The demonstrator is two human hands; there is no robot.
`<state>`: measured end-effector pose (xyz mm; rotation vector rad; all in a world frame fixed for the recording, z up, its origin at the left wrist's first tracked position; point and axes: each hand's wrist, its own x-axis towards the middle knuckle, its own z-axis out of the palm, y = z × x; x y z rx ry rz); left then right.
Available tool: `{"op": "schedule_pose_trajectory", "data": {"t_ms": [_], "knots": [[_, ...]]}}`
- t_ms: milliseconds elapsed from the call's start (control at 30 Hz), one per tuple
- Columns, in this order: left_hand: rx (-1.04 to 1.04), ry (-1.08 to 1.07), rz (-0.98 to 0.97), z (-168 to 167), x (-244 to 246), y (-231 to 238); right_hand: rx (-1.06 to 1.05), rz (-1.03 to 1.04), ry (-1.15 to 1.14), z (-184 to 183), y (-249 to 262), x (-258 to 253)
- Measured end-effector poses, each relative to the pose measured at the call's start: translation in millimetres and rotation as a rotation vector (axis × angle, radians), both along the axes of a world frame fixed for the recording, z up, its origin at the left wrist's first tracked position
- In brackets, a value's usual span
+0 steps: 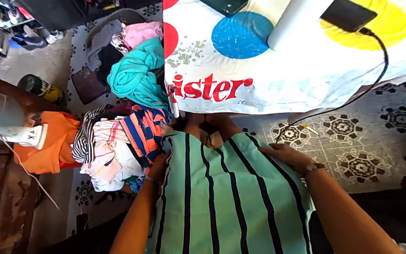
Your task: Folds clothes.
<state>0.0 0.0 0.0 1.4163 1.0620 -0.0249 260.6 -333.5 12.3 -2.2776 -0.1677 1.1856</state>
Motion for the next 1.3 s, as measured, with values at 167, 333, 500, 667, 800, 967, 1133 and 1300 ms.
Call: {"op": "schedule_pose_trajectory", "data": {"t_ms": [167,333,500,667,800,967,1133,1300], "knots": [[0.349,-0.112,-0.051,11,11,70,0.102,0.063,-0.496,9,-5,26],[0.758,0.123,-0.191,24,9,89,0.011,0.024,-0.821,34,8,5],[0.504,-0.203,-0.37,30,-47,29,0.101,0.386,-0.791,47,17,-94],[0.265,-0.191,-0.301,24,-151,-41,0.161,0.458,-0.999,22,-24,-170],[0.136,0.042,-0.307,41,-228,-65,0.323,0.414,-1.044,31,-49,-209],[0.319,-0.213,-0.311,43,-294,-79,0.499,0.657,-1.055,31,-58,-268],[0.699,-0.221,-0.548,61,-306,-96,0.453,0.542,-1.17,23,-58,-274],[0.693,-0.213,-0.507,53,-310,-105,0.323,0.351,-1.16,39,-93,-252]]}}
